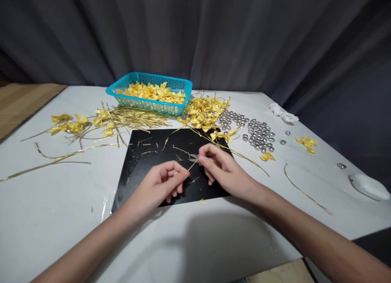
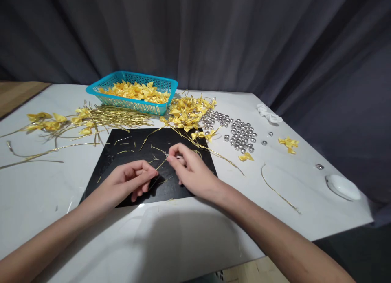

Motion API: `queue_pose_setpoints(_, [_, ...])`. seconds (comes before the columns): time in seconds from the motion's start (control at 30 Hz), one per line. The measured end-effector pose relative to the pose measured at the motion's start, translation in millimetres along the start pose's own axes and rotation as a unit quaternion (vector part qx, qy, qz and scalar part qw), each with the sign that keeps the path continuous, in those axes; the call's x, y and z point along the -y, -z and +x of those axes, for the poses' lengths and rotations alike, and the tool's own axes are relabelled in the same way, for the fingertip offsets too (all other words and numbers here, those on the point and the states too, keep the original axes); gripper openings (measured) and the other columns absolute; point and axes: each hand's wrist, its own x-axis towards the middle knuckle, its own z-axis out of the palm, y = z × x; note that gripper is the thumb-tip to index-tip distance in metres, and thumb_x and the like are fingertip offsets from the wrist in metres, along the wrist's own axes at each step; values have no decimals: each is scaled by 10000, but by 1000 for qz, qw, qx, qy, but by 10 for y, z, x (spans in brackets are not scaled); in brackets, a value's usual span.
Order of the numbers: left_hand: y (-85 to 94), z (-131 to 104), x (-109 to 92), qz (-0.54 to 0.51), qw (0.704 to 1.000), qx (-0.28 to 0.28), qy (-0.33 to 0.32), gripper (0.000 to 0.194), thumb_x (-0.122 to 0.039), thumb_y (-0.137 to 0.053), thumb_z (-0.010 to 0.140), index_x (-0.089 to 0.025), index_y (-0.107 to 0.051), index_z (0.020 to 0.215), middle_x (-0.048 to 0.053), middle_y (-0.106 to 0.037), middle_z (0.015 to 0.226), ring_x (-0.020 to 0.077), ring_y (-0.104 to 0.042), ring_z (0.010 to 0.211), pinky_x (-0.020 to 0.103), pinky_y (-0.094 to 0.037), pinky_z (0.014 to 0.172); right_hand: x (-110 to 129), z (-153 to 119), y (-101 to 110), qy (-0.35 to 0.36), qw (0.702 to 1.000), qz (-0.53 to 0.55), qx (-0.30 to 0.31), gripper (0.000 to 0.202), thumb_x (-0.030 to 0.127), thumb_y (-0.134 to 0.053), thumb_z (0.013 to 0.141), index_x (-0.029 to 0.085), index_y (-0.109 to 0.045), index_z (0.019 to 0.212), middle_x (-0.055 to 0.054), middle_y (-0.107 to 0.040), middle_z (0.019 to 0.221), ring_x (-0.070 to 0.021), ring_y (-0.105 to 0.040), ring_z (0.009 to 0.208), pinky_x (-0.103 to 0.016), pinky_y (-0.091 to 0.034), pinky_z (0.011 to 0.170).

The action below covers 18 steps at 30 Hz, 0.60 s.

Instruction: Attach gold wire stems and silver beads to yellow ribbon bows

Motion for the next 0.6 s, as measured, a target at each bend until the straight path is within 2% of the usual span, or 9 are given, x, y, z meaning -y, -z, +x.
queue_pose_setpoints(0.07, [39, 12, 2, 35, 999, 2, -24, 249, -387, -569, 806, -150, -579, 731, -24, -598, 607, 69, -511, 526, 160, -404, 500, -5, 48, 106, 7, 999, -16, -42, 122, 321, -422, 896, 209, -404, 851, 83, -367, 566, -66, -400, 440, -179, -384, 437])
queue_pose_setpoints(0.2, [118, 24, 29, 90, 994, -6, -60, 226, -361, -558, 822, -150, -618, 765, 12, -662, 697, 105, -598, 663, 191, -456, 623, -9, 119, 320, -4, 990, -97, -105, 124, 326, -443, 875, 204, -434, 852, 55, -422, 643, -65, -414, 435, -195, -367, 421])
queue_pose_setpoints(0.4, [219, 27, 43, 183, 980, -8, -79, 229, -334, -530, 829, -146, -657, 806, 35, -684, 702, 140, -626, 654, 215, -453, 586, -2, 129, 470, 16, 957, -232, -171, 151, 340, -416, 860, 199, -444, 813, 20, -472, 687, -95, -440, 478, -228, -347, 457])
queue_pose_setpoints(0.6, [289, 40, 56, 202, 976, 5, -86, 232, -317, -498, 835, -150, -652, 883, 46, -697, 756, 157, -641, 699, 229, -466, 631, -36, 152, 576, 27, 934, -304, -187, 176, 336, -420, 839, 188, -477, 762, -33, -538, 715, -145, -475, 552, -281, -369, 538])
